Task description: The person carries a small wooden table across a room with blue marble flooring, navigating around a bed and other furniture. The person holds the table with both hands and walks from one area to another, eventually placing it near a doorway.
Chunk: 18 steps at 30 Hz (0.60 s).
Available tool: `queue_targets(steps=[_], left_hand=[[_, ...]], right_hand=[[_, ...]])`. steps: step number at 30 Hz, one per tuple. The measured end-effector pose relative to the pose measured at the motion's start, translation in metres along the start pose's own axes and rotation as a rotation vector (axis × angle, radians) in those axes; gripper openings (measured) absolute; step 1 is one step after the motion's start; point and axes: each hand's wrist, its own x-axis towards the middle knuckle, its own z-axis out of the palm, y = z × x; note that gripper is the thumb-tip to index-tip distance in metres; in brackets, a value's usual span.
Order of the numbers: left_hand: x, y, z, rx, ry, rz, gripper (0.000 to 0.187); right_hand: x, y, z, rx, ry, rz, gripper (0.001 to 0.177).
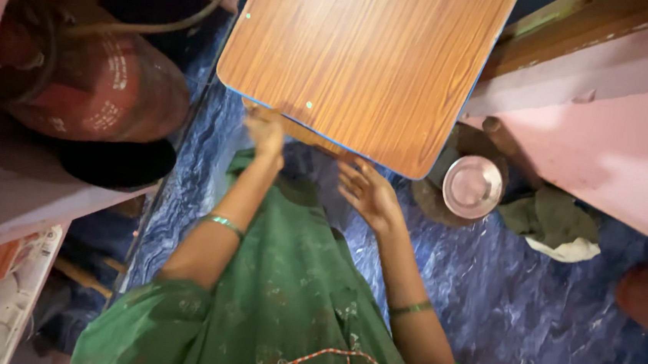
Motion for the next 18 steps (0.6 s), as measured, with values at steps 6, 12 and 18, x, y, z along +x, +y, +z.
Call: queue_targets(steps=[6,12,18], left_hand=[[0.050,0.127,-0.058,0.699,0.187,0.435,0.058],[0.163,0.131,-0.028,1.110,-0.255,0.015,0.070],[0.206,0.070,-0.009,1.021,-0.351,0.065,0.084]], right_hand=[[-0.010,-0.070,-0.047,-0.798,0.645,-1.040,0.021],[0.062,-0.088,-0.051,-1.215,1.119,-0.802,0.052],[0.073,-0.087,-0.042,-1.088,1.279,-0.577,0.056]])
